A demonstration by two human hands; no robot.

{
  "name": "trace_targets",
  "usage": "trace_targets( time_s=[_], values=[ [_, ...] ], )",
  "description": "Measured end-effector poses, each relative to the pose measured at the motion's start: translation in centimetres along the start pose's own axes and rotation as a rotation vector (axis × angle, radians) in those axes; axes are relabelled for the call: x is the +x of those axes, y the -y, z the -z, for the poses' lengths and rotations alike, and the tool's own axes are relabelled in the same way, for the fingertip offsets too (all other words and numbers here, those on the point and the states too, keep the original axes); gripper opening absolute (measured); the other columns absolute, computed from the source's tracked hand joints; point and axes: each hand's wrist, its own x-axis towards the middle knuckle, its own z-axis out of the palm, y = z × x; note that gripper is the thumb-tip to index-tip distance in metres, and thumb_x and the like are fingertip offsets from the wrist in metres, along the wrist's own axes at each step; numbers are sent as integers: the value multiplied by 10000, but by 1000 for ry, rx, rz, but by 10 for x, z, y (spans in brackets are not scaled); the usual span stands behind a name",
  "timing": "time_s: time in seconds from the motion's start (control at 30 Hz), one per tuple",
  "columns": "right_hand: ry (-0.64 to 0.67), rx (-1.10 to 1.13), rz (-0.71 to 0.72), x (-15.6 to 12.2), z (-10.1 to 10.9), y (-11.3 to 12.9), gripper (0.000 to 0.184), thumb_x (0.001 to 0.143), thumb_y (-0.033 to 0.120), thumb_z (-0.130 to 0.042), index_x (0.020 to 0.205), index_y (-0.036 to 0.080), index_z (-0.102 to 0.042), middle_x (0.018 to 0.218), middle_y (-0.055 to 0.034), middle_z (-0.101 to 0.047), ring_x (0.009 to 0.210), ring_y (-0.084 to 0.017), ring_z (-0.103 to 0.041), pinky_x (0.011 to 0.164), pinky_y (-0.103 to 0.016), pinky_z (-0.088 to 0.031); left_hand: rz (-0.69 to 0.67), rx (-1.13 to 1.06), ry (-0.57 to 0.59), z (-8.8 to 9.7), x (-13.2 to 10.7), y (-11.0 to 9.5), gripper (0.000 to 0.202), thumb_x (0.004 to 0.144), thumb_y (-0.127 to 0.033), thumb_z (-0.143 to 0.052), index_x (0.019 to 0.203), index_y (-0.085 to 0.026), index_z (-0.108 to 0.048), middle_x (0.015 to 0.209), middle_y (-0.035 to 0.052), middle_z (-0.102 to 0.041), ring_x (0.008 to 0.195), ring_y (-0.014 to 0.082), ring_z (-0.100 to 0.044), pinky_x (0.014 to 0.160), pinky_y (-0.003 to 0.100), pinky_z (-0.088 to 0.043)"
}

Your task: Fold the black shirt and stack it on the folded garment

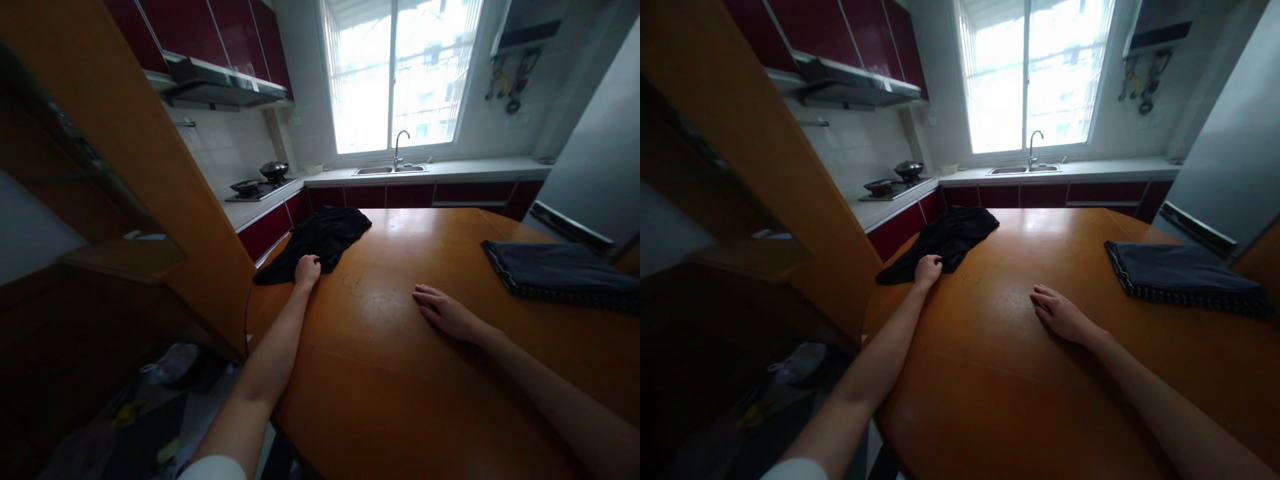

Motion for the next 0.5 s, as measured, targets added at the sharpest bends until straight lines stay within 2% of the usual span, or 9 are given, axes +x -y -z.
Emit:
trace_targets(
  time_s=[0.1, 0.23, 0.37, 0.5],
  values=[
    [-9, 6, -2, 0, 1, 2, 438, 948, 387, -497, 1323, 216, -646, 1487, -116, -508, 1392, -291, -448, 1165, -487, -363, -59, -45, -27, 4, -2, -13, 315, 958, -183, -484, 1157, -113, -718, 1160, 167, -698, 1070, 273, -656, 955, 344, -489],
    [-8, 9, 1, 0, 1, 1, 434, 951, 397, -496, 1317, 222, -651, 1483, -115, -512, 1385, -288, -459, 1157, -484, -375, -217, -120, -20, 3, -16, -49, 297, 992, -250, -486, 1141, -155, -724, 1129, 124, -708, 1069, 243, -650, 962, 314, -476],
    [1, 7, 4, 0, 0, -3, 438, 946, 382, -503, 1333, 230, -638, 1494, -104, -502, 1392, -285, -449, 1164, -481, -367, -368, -185, 30, -6, -41, -84, 258, 993, -287, -516, 1081, -204, -744, 1028, 76, -716, 967, 208, -668, 890, 283, -495],
    [9, -4, -3, 0, 1, -2, 442, 945, 356, -503, 1346, 218, -625, 1501, -103, -493, 1398, -277, -441, 1170, -464, -361, -576, -304, 127, -16, -63, -106, 245, 987, -274, -532, 1051, -185, -751, 977, 77, -714, 894, 196, -673, 833, 282, -507]
  ],
)
